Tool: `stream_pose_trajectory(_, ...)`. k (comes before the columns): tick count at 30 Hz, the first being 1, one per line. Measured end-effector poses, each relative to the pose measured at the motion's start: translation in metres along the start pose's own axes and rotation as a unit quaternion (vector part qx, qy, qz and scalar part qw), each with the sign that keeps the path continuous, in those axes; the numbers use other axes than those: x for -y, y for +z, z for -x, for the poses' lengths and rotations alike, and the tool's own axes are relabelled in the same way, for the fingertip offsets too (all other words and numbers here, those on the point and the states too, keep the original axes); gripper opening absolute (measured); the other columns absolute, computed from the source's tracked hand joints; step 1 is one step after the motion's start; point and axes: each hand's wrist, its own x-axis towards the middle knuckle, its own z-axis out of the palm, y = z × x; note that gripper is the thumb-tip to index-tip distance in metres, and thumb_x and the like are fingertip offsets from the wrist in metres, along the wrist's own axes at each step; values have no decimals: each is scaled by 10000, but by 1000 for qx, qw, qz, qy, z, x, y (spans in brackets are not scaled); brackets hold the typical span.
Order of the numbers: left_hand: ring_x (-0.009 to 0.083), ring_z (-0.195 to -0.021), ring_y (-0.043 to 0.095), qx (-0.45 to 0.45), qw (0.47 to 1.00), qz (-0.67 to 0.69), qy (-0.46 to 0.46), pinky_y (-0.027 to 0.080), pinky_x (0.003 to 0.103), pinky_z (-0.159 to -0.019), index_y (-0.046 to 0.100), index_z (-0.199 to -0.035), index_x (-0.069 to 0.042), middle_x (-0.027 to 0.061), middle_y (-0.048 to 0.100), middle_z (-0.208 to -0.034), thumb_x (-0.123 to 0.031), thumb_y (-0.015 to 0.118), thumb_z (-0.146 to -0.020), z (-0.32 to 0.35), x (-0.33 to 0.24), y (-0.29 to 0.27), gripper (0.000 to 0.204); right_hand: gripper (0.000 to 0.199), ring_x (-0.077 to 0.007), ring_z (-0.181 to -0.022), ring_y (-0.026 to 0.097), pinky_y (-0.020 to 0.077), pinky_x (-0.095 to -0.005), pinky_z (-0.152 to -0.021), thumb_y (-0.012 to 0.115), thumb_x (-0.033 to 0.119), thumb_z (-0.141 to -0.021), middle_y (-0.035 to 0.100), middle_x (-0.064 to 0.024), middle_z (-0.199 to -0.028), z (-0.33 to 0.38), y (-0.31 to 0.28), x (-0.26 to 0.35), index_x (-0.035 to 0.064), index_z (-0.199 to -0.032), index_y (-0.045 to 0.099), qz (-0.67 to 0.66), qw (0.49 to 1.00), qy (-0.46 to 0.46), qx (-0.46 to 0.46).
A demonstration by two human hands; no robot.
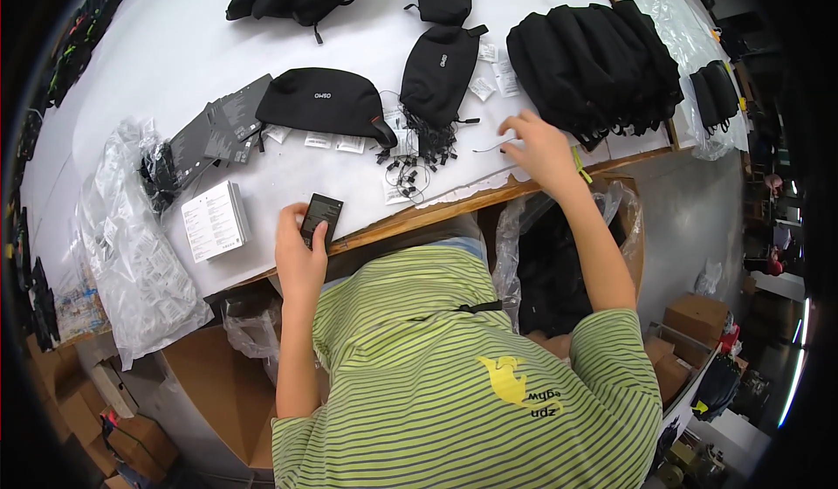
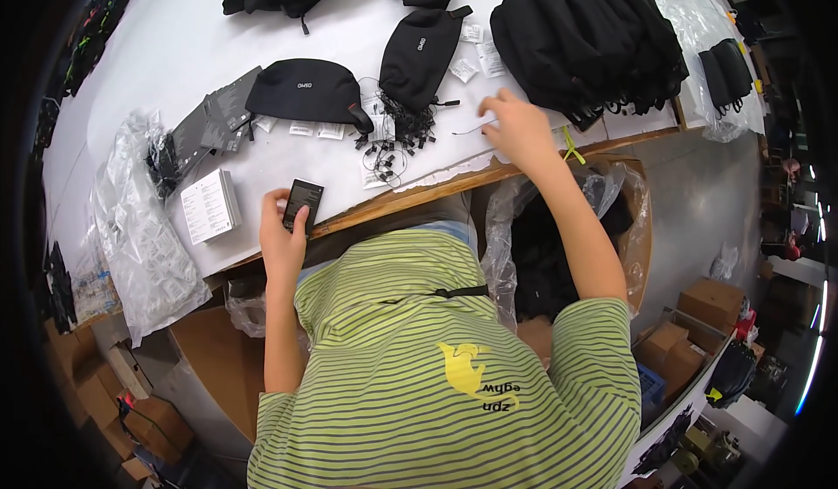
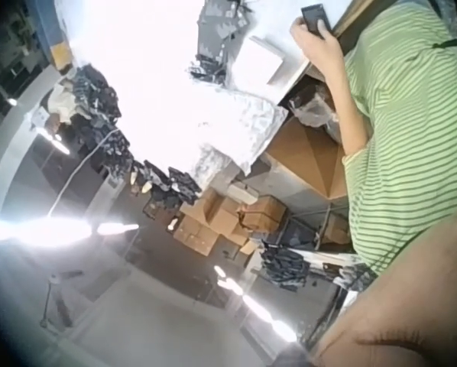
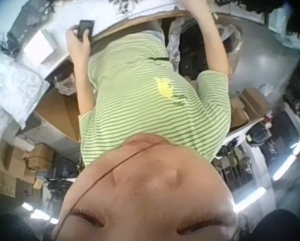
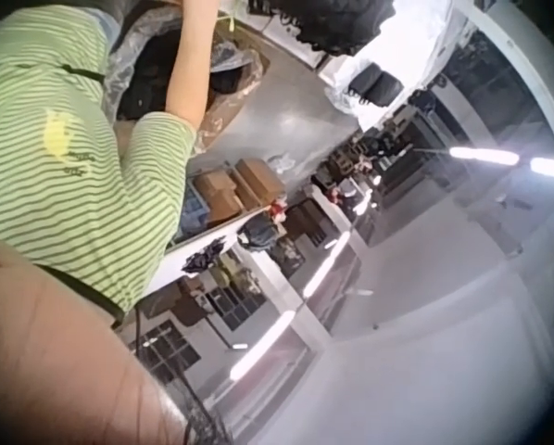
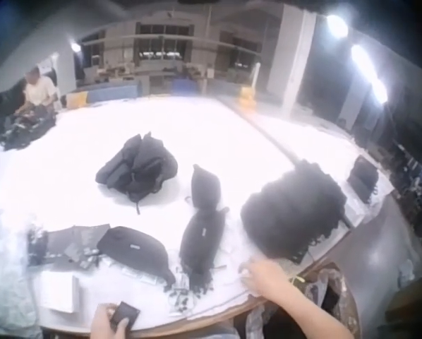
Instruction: The recorder is attaching tags and small items to black pouches at a workbench.
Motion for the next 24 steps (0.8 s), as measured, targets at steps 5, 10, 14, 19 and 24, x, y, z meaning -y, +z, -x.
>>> stream_pose_trajectory(5,305,-1020,485,-10,970,-168,173,379,400,-891,555,-1051,-34,99,528,-1104,-77,685,-758,-2,6,4,324,123,-258,-800,605,474,-378,-678,654,136,-783,553,-61,-863,-7,20,22,75,-853,574,-19,996,-80,41)
stream_pose_trajectory(10,292,-960,529,-14,981,-122,149,423,372,-841,588,-1042,-57,99,573,-1058,-117,691,-766,3,-1,-3,300,123,-258,-745,599,467,-367,-649,645,121,-799,568,-70,-861,-2,24,25,44,-836,556,-27,993,-117,14)
stream_pose_trajectory(14,296,-782,603,-68,995,-2,71,487,339,-709,620,-962,-27,112,653,-875,-107,660,-810,-8,-4,-9,176,93,-88,-537,498,378,-252,-522,624,84,-848,493,8,-640,8,5,58,19,-849,558,-421,906,26,36)
stream_pose_trajectory(19,93,-798,621,55,908,414,-21,494,224,-699,596,-1004,10,64,670,-855,-51,628,-870,-14,-27,-7,150,55,12,-533,270,193,-191,-501,648,65,-840,331,111,-587,32,4,118,37,-859,604,-590,804,15,68)
stream_pose_trajectory(24,98,-784,638,92,907,410,-30,504,211,-708,605,-1127,-13,82,684,-876,-40,630,-862,5,-63,-11,267,89,-42,-483,278,225,-235,-457,671,120,-794,300,48,-520,37,-5,157,43,-827,641,-511,859,-38,-5)
